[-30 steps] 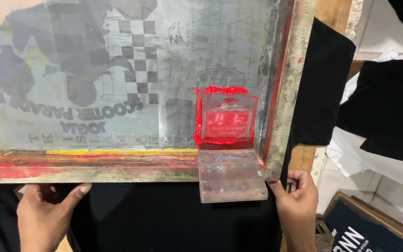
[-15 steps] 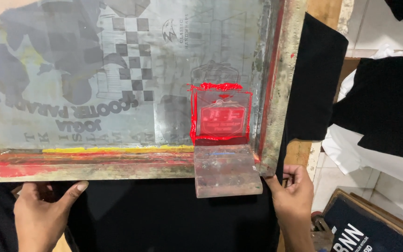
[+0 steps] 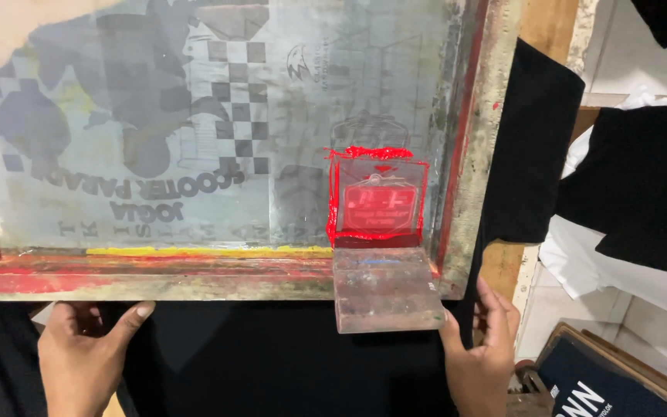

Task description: The person performs screen printing on black t-shirts by placing a screen over the garment and using a squeegee to apply red ink. They then lift the screen to reveal the printed logo and move the t-shirt to a drying rack.

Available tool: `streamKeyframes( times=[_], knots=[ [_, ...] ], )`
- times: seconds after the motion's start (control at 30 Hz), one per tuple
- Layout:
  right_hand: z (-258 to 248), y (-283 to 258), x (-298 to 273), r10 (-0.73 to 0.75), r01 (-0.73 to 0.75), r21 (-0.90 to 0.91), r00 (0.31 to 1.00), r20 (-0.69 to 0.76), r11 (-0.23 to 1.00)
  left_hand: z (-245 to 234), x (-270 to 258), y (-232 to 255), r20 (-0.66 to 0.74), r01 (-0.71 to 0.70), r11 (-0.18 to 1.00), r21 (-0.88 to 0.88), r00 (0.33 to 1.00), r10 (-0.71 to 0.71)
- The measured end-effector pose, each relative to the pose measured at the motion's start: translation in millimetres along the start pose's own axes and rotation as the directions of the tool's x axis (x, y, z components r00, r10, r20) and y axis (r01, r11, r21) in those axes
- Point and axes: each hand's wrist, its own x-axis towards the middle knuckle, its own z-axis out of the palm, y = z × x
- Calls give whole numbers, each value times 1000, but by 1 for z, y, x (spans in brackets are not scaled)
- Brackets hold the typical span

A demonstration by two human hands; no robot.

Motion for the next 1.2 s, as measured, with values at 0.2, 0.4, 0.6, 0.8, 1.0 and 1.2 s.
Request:
streamKeyframes(
  times=[0.2,0.4,0.6,0.8,1.0,1.2],
  knots=[
    [12,-30,-1,175,-171,95,984,-27,981,-5,2,9,33,93,995,41,995,-95],
    [15,-44,4,314,-299,139,944,-97,944,-1,9,-1,37,126,984,123,991,-132],
    [14,-56,7,426,-404,184,899,-103,896,-3,9,1,36,143,983,117,988,-148],
    [12,-47,9,399,-380,180,913,-86,907,3,7,-8,6,117,990,83,993,-118],
    [12,-39,10,383,-357,225,920,-85,907,3,6,-7,-1,124,988,88,992,-124],
    [11,-36,11,360,-338,200,929,-82,920,5,7,-9,-10,109,989,103,994,-109]
  ],
)
